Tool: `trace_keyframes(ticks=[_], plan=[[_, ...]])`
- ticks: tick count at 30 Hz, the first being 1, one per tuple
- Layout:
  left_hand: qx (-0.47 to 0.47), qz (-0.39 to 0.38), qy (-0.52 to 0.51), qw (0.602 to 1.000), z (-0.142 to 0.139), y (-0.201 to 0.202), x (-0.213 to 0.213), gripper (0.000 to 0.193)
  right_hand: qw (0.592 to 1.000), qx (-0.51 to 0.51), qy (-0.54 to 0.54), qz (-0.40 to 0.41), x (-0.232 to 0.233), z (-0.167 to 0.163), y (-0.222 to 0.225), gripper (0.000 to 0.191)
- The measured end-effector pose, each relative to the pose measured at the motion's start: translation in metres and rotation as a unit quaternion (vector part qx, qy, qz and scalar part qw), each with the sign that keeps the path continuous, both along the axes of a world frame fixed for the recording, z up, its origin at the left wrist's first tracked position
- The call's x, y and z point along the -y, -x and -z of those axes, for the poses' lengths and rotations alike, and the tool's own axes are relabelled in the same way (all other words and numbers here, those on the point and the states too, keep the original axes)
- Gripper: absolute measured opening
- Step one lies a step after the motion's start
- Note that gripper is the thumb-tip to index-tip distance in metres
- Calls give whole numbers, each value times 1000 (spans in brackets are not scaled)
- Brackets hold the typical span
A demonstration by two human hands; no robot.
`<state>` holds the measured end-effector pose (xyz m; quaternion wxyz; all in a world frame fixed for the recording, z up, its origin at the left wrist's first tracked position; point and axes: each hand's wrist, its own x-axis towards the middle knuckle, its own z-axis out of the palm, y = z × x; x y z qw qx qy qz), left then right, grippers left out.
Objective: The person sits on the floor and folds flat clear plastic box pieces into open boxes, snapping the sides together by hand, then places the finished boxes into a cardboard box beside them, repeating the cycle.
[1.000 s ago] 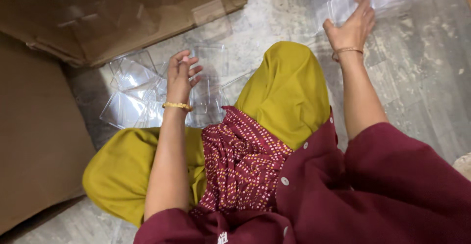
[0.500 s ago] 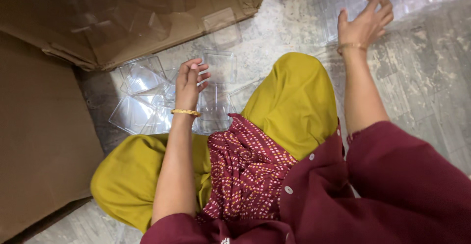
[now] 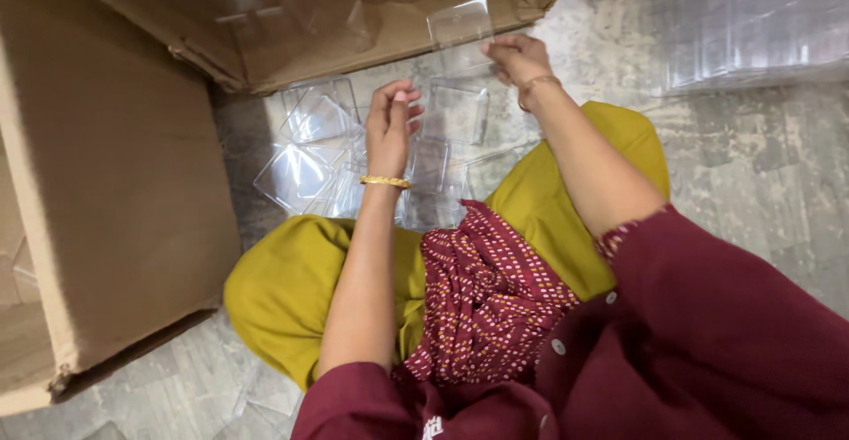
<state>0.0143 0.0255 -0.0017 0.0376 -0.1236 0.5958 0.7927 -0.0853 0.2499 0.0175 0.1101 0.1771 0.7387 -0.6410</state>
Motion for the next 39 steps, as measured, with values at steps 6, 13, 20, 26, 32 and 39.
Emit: trace_keyframes(ticks=[6, 13, 20, 26, 32, 39], plan=[[-146, -35, 175, 973, -19, -6, -15, 101, 952, -284, 10, -118, 37, -13, -84, 43], [-161, -216, 219, 938, -46, -8, 42, 92, 939, -280, 16, -199, 93, -10, -122, 60], [-164, -311, 131, 927, -62, -25, 103, 87, 656, -273, -354, -608, 159, 7, -155, 79], [-92, -221, -26, 971, -66, -18, 84, 96, 747, -277, -339, -500, 118, 7, -158, 33], [51, -75, -76, 993, -71, -22, 72, 98, 964, -19, -20, -264, 22, -30, -132, 16], [111, 212, -194, 951, -71, -39, 18, 101, 928, -149, 303, -158, -20, -48, -113, 29]])
